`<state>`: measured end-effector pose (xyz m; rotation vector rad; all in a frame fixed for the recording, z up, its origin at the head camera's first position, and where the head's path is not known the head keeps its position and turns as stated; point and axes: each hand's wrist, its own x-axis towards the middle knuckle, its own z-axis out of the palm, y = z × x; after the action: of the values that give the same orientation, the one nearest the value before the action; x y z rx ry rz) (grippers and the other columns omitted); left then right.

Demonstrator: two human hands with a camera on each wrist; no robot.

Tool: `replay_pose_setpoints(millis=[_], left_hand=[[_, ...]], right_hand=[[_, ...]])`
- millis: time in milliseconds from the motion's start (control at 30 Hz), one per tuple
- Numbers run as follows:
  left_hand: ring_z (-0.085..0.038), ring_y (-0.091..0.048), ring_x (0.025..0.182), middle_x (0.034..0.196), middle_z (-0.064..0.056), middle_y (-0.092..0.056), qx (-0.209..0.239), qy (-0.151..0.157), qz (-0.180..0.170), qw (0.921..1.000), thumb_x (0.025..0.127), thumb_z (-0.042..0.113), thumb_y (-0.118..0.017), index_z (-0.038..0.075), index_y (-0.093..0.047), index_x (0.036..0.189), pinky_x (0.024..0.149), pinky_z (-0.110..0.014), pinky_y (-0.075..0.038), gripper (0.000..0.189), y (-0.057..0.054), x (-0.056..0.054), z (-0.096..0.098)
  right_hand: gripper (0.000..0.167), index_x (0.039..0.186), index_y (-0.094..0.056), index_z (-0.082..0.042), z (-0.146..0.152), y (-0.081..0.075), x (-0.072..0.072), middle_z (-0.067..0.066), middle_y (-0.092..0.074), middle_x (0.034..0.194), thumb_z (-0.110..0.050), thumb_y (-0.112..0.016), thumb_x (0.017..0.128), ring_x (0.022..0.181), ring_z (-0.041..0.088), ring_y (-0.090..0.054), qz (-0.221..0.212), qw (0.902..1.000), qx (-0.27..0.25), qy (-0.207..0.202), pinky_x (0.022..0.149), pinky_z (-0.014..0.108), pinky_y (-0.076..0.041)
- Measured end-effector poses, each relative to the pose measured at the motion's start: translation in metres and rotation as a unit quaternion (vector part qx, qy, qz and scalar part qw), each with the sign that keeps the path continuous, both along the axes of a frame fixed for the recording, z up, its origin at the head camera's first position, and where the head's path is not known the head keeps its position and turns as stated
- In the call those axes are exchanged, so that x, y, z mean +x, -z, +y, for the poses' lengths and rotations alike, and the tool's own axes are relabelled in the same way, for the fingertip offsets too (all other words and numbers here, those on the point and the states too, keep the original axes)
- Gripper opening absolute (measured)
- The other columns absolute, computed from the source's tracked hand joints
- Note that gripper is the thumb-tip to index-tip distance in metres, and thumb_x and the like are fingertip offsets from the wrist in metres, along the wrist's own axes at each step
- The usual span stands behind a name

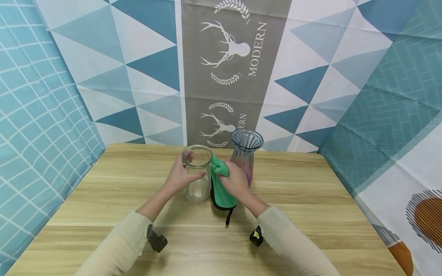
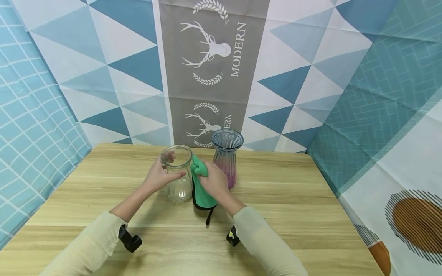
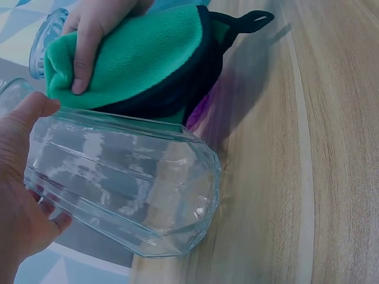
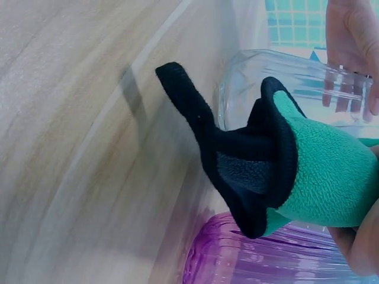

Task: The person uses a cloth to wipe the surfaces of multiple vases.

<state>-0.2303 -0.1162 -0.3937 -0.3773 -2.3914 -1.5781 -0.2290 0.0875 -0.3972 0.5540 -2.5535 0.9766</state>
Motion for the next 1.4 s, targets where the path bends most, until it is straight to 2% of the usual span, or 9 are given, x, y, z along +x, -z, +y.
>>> replay_pose_setpoints(millis=[133,367,533,667,767,967,1233,1400], left_hand=[[-0.035,-0.046,0.121,0.128,-0.021,-0.048,0.003,0.009,0.0,1.0,0.067,0.014,-0.083,0.002,-0.036,0.134,0.104,-0.051,-0.038,0.083,-0.001,-0.001,-0.002],[-0.038,-0.044,0.126,0.137,-0.022,-0.043,0.013,0.02,-0.016,0.9996,0.068,0.013,-0.082,0.0,-0.032,0.137,0.109,-0.049,-0.034,0.087,-0.002,-0.001,-0.004],[-0.036,-0.044,0.126,0.136,-0.022,-0.043,0.014,0.021,-0.024,0.9994,0.068,0.009,-0.08,-0.001,-0.03,0.137,0.109,-0.048,-0.034,0.087,-0.002,-0.001,-0.004],[-0.037,-0.043,0.127,0.138,-0.022,-0.042,0.017,0.026,-0.025,0.9992,0.068,0.009,-0.08,-0.001,-0.029,0.139,0.11,-0.049,-0.033,0.088,-0.002,-0.001,-0.004],[-0.036,-0.042,0.128,0.139,-0.022,-0.04,0.014,0.027,-0.027,0.9992,0.069,0.013,-0.081,0.0,-0.027,0.14,0.11,-0.05,-0.032,0.09,-0.002,-0.001,-0.005],[-0.034,-0.043,0.128,0.135,-0.019,-0.045,0.01,0.017,-0.037,0.9991,0.069,0.024,-0.083,0.004,-0.028,0.141,0.109,-0.05,-0.034,0.093,-0.002,-0.001,-0.005],[-0.036,-0.041,0.13,0.138,-0.021,-0.042,0.018,0.027,-0.035,0.9989,0.07,0.02,-0.083,0.003,-0.028,0.141,0.11,-0.051,-0.031,0.091,-0.003,-0.001,-0.005],[-0.036,-0.041,0.13,0.138,-0.022,-0.043,0.022,0.028,-0.033,0.9988,0.071,0.017,-0.082,0.003,-0.027,0.142,0.112,-0.052,-0.028,0.091,-0.003,-0.001,-0.005]], right_hand=[[0.04,0.126,-0.059,-0.018,-0.002,-0.003,0.0,0.006,-0.066,0.113,-0.021,-0.067,0.086,0.096,0.022,-0.064,0.016,0.9997,-0.02,-0.006,0.075,0.04,-0.051],[0.042,0.127,-0.058,-0.017,-0.005,-0.006,0.002,0.007,-0.066,0.114,-0.022,-0.066,0.086,0.095,0.022,-0.063,0.002,0.9996,-0.013,-0.025,0.073,0.038,-0.05],[0.043,0.125,-0.058,-0.014,-0.006,-0.001,0.002,0.008,-0.066,0.112,-0.024,-0.068,0.085,0.095,0.023,-0.064,-0.002,0.9996,0.015,-0.023,0.076,0.04,-0.052],[0.045,0.127,-0.057,-0.017,-0.005,0.004,0.001,0.006,-0.066,0.117,-0.027,-0.068,0.085,0.101,0.023,-0.063,-0.02,0.9992,0.026,-0.021,0.08,0.042,-0.052],[0.046,0.129,-0.056,-0.021,-0.005,0.008,0.001,0.004,-0.065,0.12,-0.028,-0.068,0.085,0.106,0.023,-0.062,-0.031,0.9987,0.034,-0.022,0.083,0.043,-0.052],[0.046,0.129,-0.055,-0.019,-0.002,0.015,0.001,0.005,-0.064,0.12,-0.027,-0.067,0.086,0.106,0.024,-0.062,-0.044,0.9976,0.045,-0.028,0.085,0.045,-0.052],[0.044,0.129,-0.056,-0.019,0.001,0.021,0.003,0.004,-0.065,0.12,-0.026,-0.066,0.087,0.105,0.024,-0.063,-0.067,0.9945,0.072,-0.035,0.086,0.045,-0.052],[0.043,0.128,-0.056,-0.019,0.003,0.023,0.001,0.003,-0.065,0.12,-0.025,-0.067,0.087,0.105,0.023,-0.063,-0.06,0.995,0.07,-0.038,0.086,0.044,-0.052]])
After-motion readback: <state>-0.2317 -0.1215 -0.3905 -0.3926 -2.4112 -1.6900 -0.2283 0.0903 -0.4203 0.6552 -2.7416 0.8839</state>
